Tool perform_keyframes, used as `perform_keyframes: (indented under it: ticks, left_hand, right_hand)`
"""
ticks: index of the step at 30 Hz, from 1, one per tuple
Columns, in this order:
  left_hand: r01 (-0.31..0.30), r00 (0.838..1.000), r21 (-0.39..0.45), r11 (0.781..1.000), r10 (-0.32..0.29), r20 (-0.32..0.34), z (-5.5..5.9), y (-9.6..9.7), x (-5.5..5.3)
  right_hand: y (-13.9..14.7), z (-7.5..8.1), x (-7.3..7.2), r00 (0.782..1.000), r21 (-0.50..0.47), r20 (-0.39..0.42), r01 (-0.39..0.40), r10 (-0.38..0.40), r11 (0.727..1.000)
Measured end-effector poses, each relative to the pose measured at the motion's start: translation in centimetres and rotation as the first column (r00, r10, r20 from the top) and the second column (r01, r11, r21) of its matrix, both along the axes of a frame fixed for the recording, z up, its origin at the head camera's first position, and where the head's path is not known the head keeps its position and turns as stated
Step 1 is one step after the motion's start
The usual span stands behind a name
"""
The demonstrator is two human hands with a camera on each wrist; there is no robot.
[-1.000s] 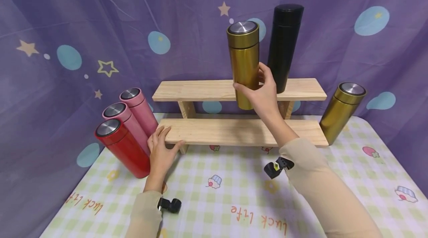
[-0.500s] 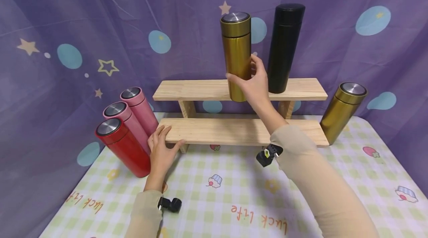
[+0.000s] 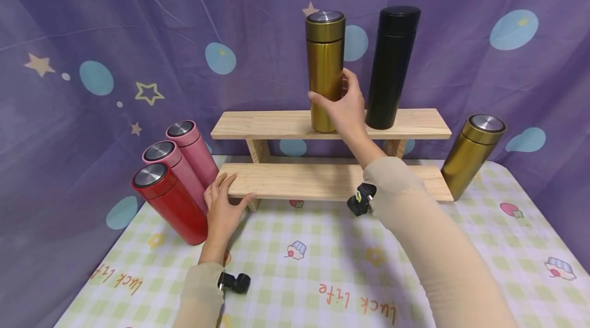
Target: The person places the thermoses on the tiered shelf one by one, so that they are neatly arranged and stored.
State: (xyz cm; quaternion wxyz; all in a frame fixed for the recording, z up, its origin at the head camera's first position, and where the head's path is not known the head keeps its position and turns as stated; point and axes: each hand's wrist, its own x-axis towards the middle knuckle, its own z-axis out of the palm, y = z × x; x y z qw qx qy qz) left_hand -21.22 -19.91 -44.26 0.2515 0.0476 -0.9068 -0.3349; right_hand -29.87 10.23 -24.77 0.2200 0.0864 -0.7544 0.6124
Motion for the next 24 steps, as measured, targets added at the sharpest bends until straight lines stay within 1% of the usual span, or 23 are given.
perform_keyframes:
  ticks: [3,10,14,24]
  left_hand:
    - [-0.002,1.0,-0.001,1.0,0.002,0.005,0.0,0.0,0.0]
    - [-0.002,1.0,-0.002,1.0,0.002,-0.007,0.2,0.0,0.1]
    - [-0.003,1.0,-0.001,1.0,0.003,0.002,0.2,0.0,0.1]
    - [-0.001,1.0,0.003,1.0,0.001,0.004,0.1,-0.1,0.2]
  right_hand:
    - [-0.2,0.1,-0.5,1.0,-0.001,0.005,0.012,-0.012,1.0]
    - [-0.5,0.3,-1.2,0.999,0.018,0.02,0.033,-0.033,0.999]
    - [-0.7,0.3,-1.8,0.999,0.026,0.039,0.038,-0.039,0.999]
    - [-1.3,0.2,-3.1,0.995,0.038,0.073,0.062,-0.065,0.997]
